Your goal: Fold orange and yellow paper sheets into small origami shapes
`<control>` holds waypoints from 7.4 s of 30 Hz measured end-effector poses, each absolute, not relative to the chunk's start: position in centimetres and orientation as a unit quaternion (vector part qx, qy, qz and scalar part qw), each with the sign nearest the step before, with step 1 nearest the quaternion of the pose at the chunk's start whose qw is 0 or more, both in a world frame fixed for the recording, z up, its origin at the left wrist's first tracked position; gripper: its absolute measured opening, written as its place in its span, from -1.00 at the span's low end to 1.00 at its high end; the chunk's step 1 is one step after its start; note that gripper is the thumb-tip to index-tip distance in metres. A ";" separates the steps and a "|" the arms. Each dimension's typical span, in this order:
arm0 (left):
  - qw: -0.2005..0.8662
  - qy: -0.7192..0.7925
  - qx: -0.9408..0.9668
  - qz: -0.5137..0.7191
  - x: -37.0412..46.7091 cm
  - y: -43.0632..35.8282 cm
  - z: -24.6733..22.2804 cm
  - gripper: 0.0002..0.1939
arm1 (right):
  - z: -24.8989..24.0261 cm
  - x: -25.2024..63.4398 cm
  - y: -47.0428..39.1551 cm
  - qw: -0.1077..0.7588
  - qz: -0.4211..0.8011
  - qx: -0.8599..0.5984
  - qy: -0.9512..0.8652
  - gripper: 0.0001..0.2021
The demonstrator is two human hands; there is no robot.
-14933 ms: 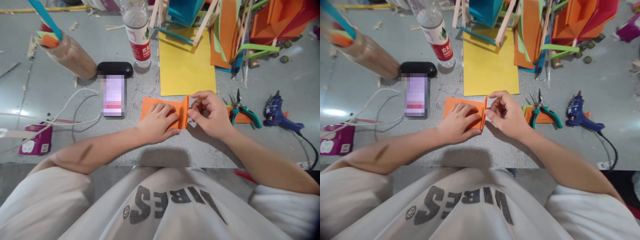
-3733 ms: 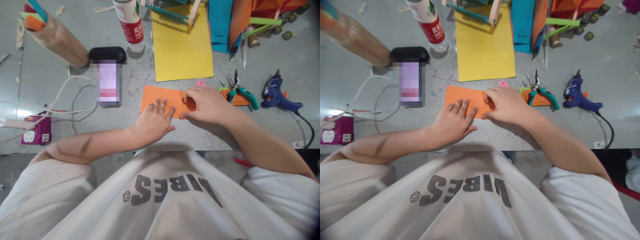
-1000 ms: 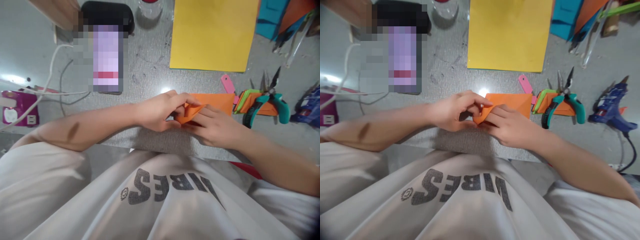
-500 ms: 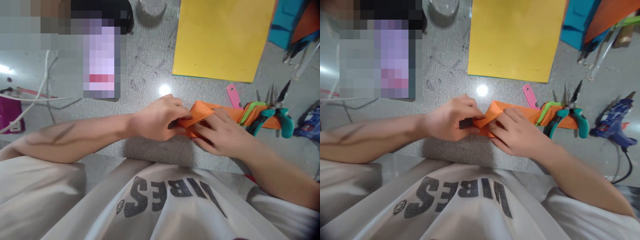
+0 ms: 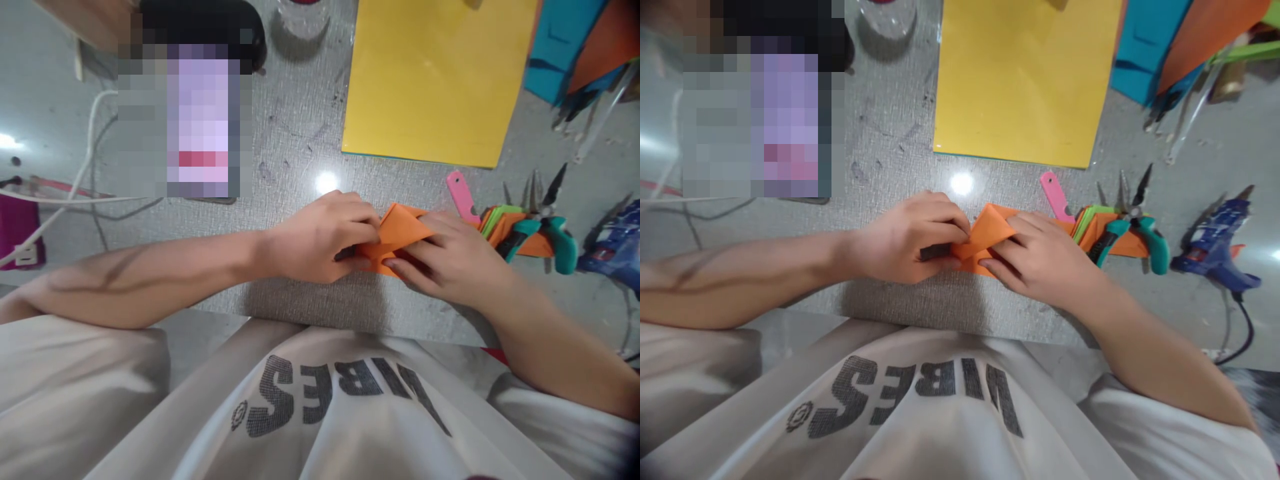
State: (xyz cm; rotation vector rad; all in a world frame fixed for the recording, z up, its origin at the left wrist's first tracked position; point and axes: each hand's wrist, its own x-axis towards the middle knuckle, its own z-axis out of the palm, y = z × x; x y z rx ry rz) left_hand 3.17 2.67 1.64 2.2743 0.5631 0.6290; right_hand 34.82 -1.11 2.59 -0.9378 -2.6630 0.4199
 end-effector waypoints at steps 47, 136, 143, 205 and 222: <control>0.281 0.306 0.891 0.184 3.2 1.7 2.2 -0.84 | 3.2 32.8 -0.9 0.116 0.134 -0.428 -0.886 -0.68; 0.332 0.346 0.870 0.110 2.5 3.3 2.8 -0.52 | 2.7 32.7 0.4 0.150 0.175 -0.488 -0.842 -0.67; 0.336 0.375 0.857 0.110 2.5 3.3 3.1 -0.53 | 2.9 32.4 0.2 0.135 0.169 -0.493 -0.843 -0.68; 0.560 0.369 0.653 0.352 3.6 0.1 2.1 -0.40 | 3.4 31.9 -2.3 0.275 0.183 -0.473 -0.817 -0.83; 0.567 0.361 0.642 0.369 3.7 0.5 1.6 -0.33 | 4.3 31.8 -3.8 0.306 0.200 -0.499 -0.786 -0.71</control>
